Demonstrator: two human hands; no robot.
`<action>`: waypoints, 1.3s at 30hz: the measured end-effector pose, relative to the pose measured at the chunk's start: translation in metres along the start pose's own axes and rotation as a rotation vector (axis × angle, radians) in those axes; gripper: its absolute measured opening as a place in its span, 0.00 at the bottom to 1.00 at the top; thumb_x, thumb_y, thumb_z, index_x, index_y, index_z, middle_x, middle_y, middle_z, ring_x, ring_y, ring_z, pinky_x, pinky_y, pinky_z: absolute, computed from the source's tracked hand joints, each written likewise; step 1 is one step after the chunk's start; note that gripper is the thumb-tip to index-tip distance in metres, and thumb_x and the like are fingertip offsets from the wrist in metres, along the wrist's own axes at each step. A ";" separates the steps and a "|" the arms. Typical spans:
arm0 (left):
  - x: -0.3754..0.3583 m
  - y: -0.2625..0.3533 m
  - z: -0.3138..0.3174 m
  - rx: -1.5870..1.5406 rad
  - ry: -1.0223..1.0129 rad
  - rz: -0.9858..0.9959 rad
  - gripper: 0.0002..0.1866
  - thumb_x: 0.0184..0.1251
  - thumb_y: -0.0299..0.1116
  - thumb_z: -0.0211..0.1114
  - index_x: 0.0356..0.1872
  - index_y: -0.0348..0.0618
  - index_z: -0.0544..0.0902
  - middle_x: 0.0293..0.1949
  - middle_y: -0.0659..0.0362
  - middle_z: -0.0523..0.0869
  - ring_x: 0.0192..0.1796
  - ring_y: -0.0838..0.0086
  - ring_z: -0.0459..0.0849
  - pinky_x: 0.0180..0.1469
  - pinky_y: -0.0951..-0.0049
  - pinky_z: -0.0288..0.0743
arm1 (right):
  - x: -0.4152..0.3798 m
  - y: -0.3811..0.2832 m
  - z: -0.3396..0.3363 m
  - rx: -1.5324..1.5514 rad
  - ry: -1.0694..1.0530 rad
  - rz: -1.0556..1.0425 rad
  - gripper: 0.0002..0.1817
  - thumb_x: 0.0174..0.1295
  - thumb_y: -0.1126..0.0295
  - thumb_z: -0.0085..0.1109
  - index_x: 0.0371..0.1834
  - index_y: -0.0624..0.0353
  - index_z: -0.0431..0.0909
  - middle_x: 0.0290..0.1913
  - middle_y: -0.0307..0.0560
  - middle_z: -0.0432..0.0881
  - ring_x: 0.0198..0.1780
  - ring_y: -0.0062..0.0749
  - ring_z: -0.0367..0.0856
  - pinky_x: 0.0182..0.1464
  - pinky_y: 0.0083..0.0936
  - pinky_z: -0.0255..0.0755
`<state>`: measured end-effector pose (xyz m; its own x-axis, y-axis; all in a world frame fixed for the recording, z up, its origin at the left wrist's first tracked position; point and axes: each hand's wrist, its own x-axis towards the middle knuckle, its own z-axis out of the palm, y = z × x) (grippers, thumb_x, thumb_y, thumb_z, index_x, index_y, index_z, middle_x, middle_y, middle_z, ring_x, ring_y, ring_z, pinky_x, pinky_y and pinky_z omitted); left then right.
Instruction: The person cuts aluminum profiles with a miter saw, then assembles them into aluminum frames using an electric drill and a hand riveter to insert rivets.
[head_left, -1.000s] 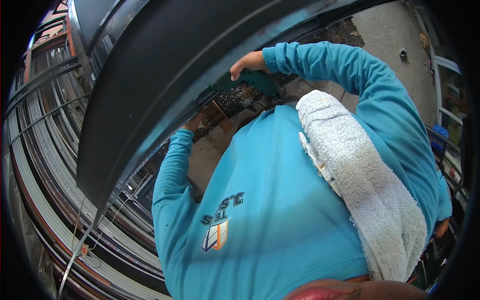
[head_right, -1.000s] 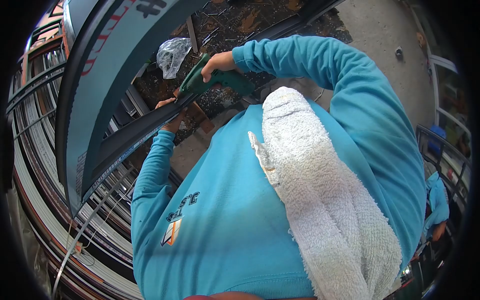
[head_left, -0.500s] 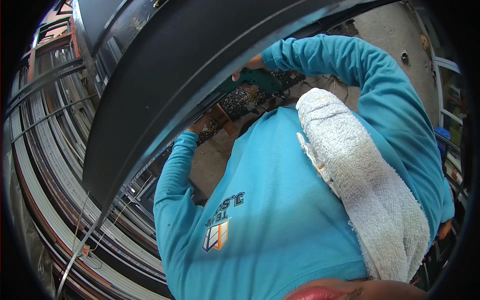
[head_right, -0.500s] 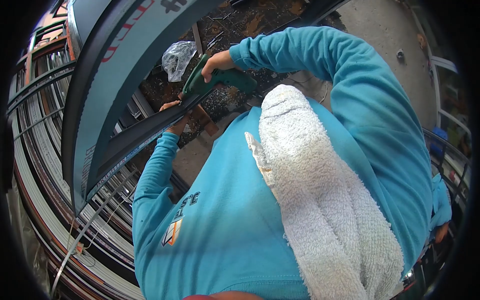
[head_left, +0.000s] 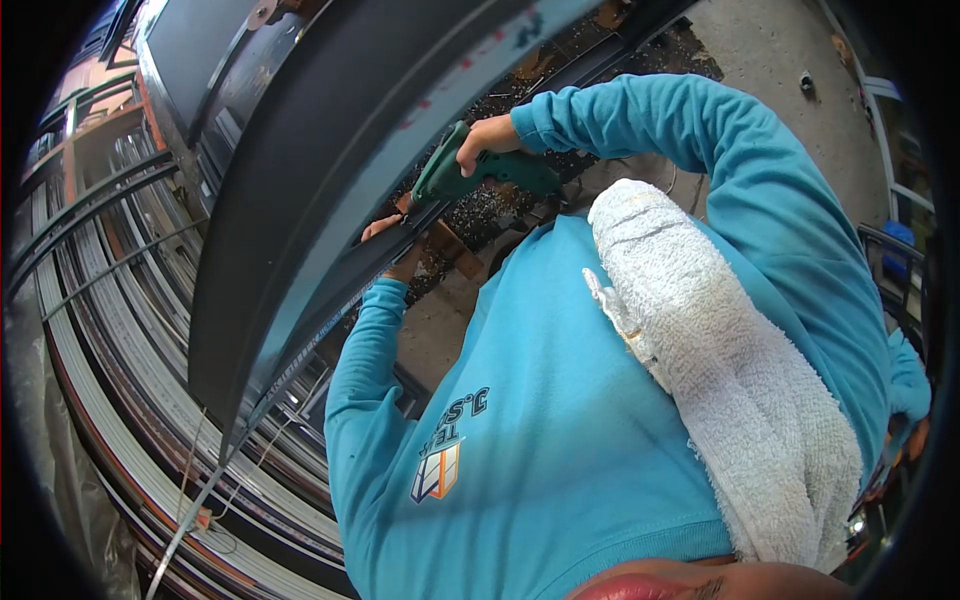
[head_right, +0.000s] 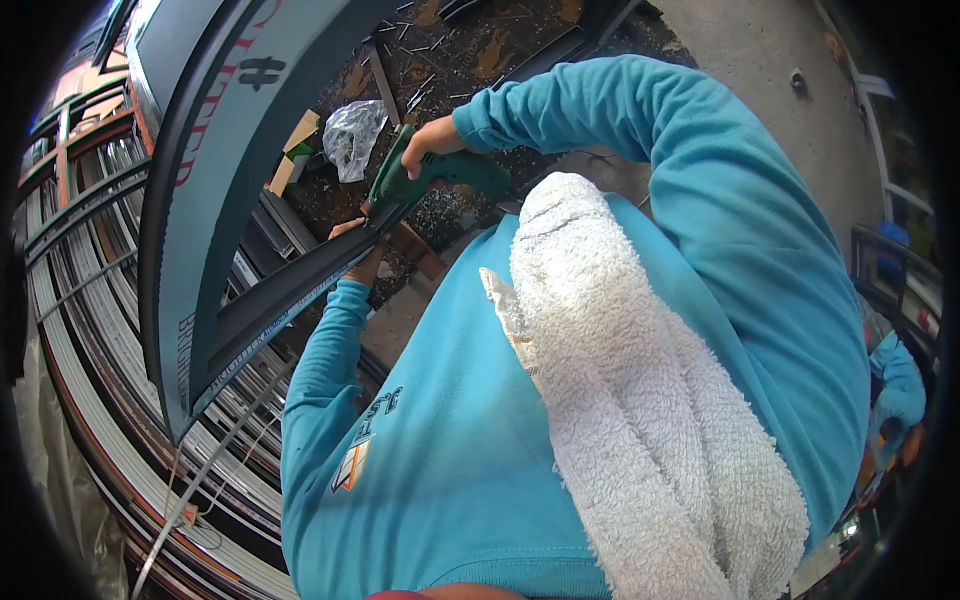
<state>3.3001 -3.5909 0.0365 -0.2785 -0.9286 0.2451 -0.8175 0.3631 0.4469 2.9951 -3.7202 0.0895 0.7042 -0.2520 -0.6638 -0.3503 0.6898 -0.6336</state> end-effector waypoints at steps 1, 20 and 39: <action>-0.005 -0.004 0.001 -0.038 0.002 -0.045 0.28 0.34 0.36 0.83 0.41 0.46 0.79 0.39 0.57 0.81 0.43 0.62 0.82 0.50 0.63 0.74 | 0.002 0.004 0.002 0.003 -0.001 -0.010 0.17 0.45 0.67 0.64 0.39 0.63 0.80 0.34 0.47 0.81 0.30 0.31 0.81 0.35 0.30 0.79; -0.008 -0.013 0.009 -0.104 0.008 -0.028 0.28 0.42 0.35 0.81 0.43 0.43 0.74 0.37 0.56 0.79 0.40 0.68 0.83 0.47 0.66 0.77 | 0.001 0.016 0.003 -0.001 -0.001 -0.071 0.18 0.42 0.69 0.66 0.39 0.62 0.81 0.34 0.47 0.81 0.30 0.33 0.82 0.34 0.31 0.79; -0.017 -0.032 0.023 -0.191 -0.027 -0.196 0.29 0.38 0.36 0.82 0.43 0.44 0.76 0.41 0.55 0.79 0.47 0.63 0.81 0.52 0.63 0.74 | 0.001 0.017 -0.004 0.149 -0.060 -0.070 0.21 0.47 0.60 0.61 0.45 0.58 0.81 0.39 0.49 0.84 0.34 0.32 0.83 0.38 0.29 0.79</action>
<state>3.3192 -3.5888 -0.0016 -0.1396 -0.9833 0.1164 -0.7482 0.1817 0.6381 2.9873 -3.7114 0.0769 0.7609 -0.2651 -0.5922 -0.2070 0.7659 -0.6088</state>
